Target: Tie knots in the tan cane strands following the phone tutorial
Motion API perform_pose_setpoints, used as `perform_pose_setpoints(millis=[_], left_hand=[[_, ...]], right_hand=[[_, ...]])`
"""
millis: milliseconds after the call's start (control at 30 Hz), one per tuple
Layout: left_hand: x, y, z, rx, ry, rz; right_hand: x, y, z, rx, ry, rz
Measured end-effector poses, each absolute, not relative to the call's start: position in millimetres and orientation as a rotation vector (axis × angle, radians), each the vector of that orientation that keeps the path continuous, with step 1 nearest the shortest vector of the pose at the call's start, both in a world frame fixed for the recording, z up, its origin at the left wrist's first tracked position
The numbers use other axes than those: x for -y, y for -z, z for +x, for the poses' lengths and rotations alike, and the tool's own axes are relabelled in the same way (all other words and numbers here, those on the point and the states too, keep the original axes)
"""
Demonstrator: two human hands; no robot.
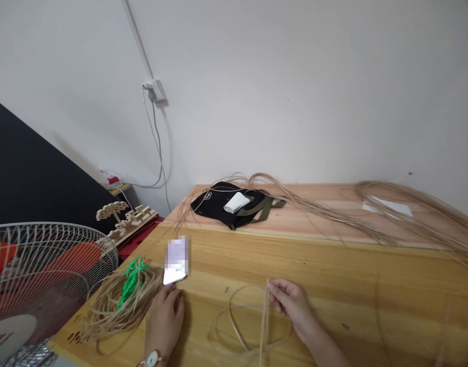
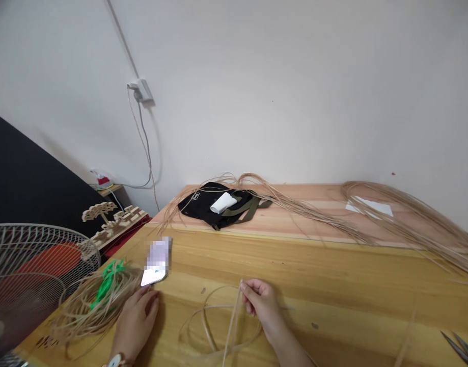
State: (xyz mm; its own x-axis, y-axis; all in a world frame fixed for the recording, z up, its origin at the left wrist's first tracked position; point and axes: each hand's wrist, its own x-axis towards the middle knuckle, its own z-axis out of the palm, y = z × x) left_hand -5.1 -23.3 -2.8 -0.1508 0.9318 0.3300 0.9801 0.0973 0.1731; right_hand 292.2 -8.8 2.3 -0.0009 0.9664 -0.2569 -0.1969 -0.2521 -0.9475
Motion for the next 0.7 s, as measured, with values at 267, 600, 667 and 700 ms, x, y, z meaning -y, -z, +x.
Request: perform_pose_setpoints(millis=[267, 600, 667, 700], left_hand=[[22, 2, -5, 2.223, 0.484, -1.942], [17, -1, -9, 2.152, 0.485, -1.880], [13, -6, -9, 2.151, 0.461, -1.859], [11, -9, -9, 2.146, 0.438, -1.846]], right_hand=[[9, -2, 292, 0.907, -1.463, -1.246], [8, -3, 292, 0.915, -1.470, -1.248], [9, -3, 293, 0.916, -1.473, -1.251], [9, -4, 293, 0.917, -1.475, -1.253]])
